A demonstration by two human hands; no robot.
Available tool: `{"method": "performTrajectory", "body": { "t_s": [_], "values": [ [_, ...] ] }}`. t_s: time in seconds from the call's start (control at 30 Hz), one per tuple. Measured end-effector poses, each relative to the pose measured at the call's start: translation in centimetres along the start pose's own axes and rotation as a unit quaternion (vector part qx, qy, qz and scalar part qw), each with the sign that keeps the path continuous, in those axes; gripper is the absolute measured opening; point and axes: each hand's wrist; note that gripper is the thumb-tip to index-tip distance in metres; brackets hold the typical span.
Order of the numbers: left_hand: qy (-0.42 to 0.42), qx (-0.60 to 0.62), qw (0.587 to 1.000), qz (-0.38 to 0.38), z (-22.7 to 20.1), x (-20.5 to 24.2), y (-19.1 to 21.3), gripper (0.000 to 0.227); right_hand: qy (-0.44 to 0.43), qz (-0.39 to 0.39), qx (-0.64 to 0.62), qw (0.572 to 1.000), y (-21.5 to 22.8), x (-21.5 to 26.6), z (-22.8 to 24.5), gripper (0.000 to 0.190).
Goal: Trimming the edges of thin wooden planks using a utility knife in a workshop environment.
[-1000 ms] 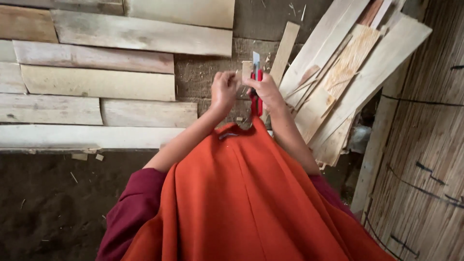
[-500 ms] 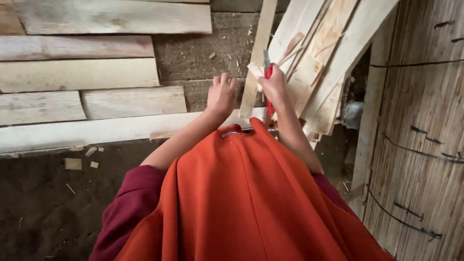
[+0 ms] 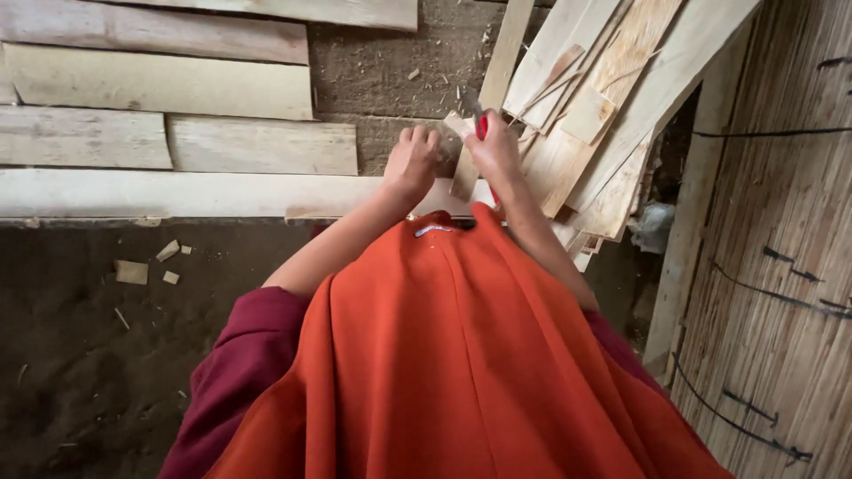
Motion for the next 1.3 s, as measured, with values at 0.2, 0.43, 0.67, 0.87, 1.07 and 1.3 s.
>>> {"method": "performTrajectory", "body": {
  "t_s": [0.2,0.43,0.67,0.87,1.07,1.3],
  "values": [
    [0.002,0.002,0.999,-0.044,2.0,2.9,3.1,0.044,0.013,0.022,0.065,0.998,-1.5,2.8,3.6,0.020],
    [-0.024,-0.011,0.998,-0.065,4.6,8.3,6.6,0.030,0.154,-0.041,0.152,0.976,-4.1,5.0,6.9,0.032],
    [-0.012,-0.016,0.999,-0.032,6.0,11.5,7.4,0.028,0.171,0.112,0.146,0.968,-12.1,3.8,8.5,0.038],
    [-0.006,0.012,0.999,-0.029,6.2,12.1,8.3,0.035,0.146,0.105,0.156,0.971,-12.1,5.2,10.9,0.053],
    [-0.022,0.059,0.997,-0.041,7.5,12.5,6.7,0.039,0.158,0.076,0.127,0.976,-12.7,4.7,9.5,0.049],
    [-0.020,0.210,0.974,-0.080,8.2,11.2,4.6,0.023,0.045,-0.080,0.191,0.977,-6.7,8.7,8.1,0.032]
  ]
}}
Point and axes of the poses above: each hand's wrist, its own x-axis away from the middle knuckle, its own y-axis out of the back of the hand, z = x × y, and after that the axes turned 9 degrees about -y, right-handed
